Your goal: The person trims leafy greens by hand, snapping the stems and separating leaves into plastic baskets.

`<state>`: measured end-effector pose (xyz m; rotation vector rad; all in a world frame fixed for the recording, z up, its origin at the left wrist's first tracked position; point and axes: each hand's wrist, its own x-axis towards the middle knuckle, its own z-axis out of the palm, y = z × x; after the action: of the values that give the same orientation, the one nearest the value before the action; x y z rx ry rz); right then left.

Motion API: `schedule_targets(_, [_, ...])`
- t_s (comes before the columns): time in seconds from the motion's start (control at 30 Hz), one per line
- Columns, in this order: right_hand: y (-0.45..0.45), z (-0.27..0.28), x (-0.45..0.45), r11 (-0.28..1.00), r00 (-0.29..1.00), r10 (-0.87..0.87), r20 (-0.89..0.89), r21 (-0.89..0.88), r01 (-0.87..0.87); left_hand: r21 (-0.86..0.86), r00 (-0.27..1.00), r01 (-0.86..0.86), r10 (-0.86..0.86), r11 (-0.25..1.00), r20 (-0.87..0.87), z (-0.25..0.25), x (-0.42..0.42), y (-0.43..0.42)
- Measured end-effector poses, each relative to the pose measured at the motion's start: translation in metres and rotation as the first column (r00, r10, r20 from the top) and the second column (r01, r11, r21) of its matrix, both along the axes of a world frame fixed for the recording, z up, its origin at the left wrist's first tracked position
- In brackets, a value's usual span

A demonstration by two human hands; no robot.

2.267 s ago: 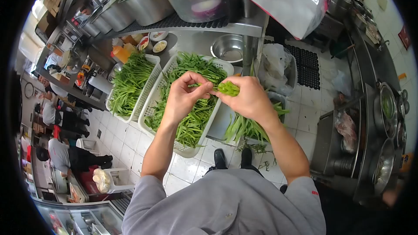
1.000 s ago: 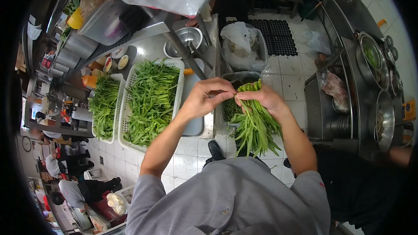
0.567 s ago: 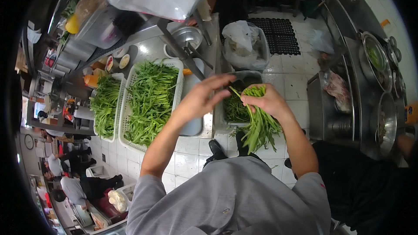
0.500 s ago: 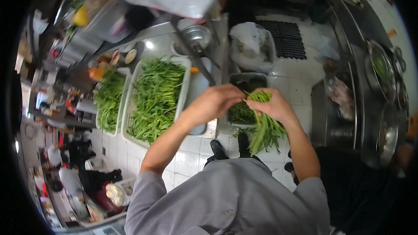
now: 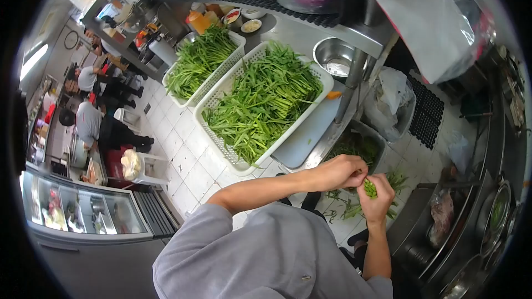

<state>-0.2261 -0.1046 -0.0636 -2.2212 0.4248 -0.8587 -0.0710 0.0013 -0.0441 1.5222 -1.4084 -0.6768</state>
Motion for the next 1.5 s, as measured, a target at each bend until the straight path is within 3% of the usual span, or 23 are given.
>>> schedule_targets(0.1, [0.000,0.001,0.006,0.996,0.993,0.008,0.119,-0.084,0.002,0.029,0.988,-0.137,0.139,0.990,-0.073,-0.026,0.013,-0.014])
schedule_targets(0.13, [-0.001,0.001,0.006,0.995,0.988,0.015,0.156,-0.101,0.001,-0.020,0.986,-0.143,0.144,0.990,0.087,-0.037,0.020,-0.016])
schedule_targets(0.23, [-0.012,-0.018,-0.004,0.884,0.986,-0.167,0.029,0.446,0.136,-0.182,0.862,-0.350,0.392,0.919,0.321,-0.040,0.036,-0.003])
schedule_targets(0.27, [-0.018,-0.017,-0.009,0.792,0.987,-0.163,0.003,0.596,0.129,-0.198,0.856,-0.372,0.418,0.907,0.304,-0.021,0.049,0.008])
schedule_targets(0.3, [-0.023,-0.021,-0.015,0.754,0.979,-0.206,-0.007,0.636,0.163,-0.211,0.850,-0.393,0.442,0.895,0.286,0.005,0.066,0.024])
schedule_targets(0.37, [-0.032,-0.035,-0.030,0.662,0.955,-0.295,-0.034,0.713,0.230,-0.164,0.714,-0.544,0.557,0.823,0.424,0.033,0.103,0.062])
schedule_targets(0.4, [-0.036,-0.043,-0.041,0.577,0.954,-0.298,-0.009,0.795,0.188,-0.184,0.586,-0.606,0.591,0.774,0.555,0.026,0.129,0.083])
schedule_targets(0.5, [-0.043,-0.056,-0.063,0.346,0.956,-0.283,0.075,0.938,0.029,-0.096,0.247,-0.777,0.442,0.623,0.862,0.010,0.172,0.140])
schedule_targets(0.53, [-0.040,-0.057,-0.064,0.345,0.950,-0.277,0.143,0.938,-0.040,0.030,0.313,-0.788,0.357,0.615,0.880,0.008,0.180,0.153])
schedule_targets(0.63, [-0.032,-0.048,-0.059,0.350,0.938,-0.273,0.215,0.930,-0.112,0.098,0.383,-0.766,0.329,0.635,0.863,0.009,0.192,0.174])
schedule_targets(0.67, [-0.028,-0.043,-0.056,0.350,0.928,-0.274,0.253,0.925,-0.149,0.034,0.374,-0.768,0.404,0.639,0.835,0.011,0.196,0.179])
schedule_targets(0.73, [-0.022,-0.030,-0.041,0.353,0.903,-0.269,0.337,0.906,-0.233,0.028,0.487,-0.801,0.623,0.598,0.612,0.030,0.201,0.187])
schedule_targets(0.8, [-0.013,-0.005,-0.015,0.429,0.918,-0.239,0.315,0.883,-0.191,0.062,0.576,-0.800,0.734,0.597,0.361,0.057,0.203,0.194])
schedule_targets(0.9, [0.014,0.033,0.037,0.588,0.952,-0.151,0.265,0.799,-0.129,0.154,0.723,-0.669,0.685,0.727,-0.090,0.082,0.204,0.207])
schedule_targets(1.03, [0.071,0.105,0.121,0.765,0.984,0.109,0.137,0.620,-0.171,0.056,0.813,-0.534,0.530,0.844,-0.241,0.092,0.197,0.206])
schedule_targets(1.1, [0.092,0.121,0.163,0.755,0.957,0.260,0.126,0.592,-0.283,0.043,0.837,-0.475,0.466,0.879,-0.285,0.091,0.196,0.204])
schedule_targets(1.2, [0.112,0.134,0.204,0.664,0.936,0.313,0.160,0.669,-0.336,-0.021,0.861,-0.369,0.333,0.929,-0.386,0.087,0.190,0.204])
schedule_targets(1.27, [0.124,0.142,0.225,0.616,0.914,0.354,0.199,0.686,-0.388,0.064,0.853,-0.337,0.334,0.939,-0.401,0.088,0.185,0.206])
schedule_targets(1.33, [0.132,0.141,0.229,0.659,0.921,0.366,0.130,0.662,-0.356,0.043,0.874,-0.273,0.267,0.961,-0.407,0.083,0.179,0.205])
schedule_targets(1.4, [0.132,0.125,0.233,0.604,0.895,0.412,0.172,0.684,-0.410,0.058,0.905,-0.217,0.223,0.974,-0.362,0.083,0.175,0.209])
schedule_targets(1.43, [0.136,0.125,0.231,0.611,0.899,0.405,0.165,0.683,-0.400,-0.077,0.938,-0.203,0.171,0.976,-0.301,0.064,0.177,0.206])
schedule_targets(1.47, [0.138,0.126,0.227,0.633,0.898,0.416,0.144,0.663,-0.399,-0.060,0.953,-0.260,0.246,0.964,-0.176,0.063,0.173,0.207])
schedule_targets(1.5, [0.138,0.126,0.225,0.662,0.905,0.409,0.120,0.643,-0.384,-0.160,0.928,-0.371,0.369,0.915,-0.040,0.062,0.171,0.208])
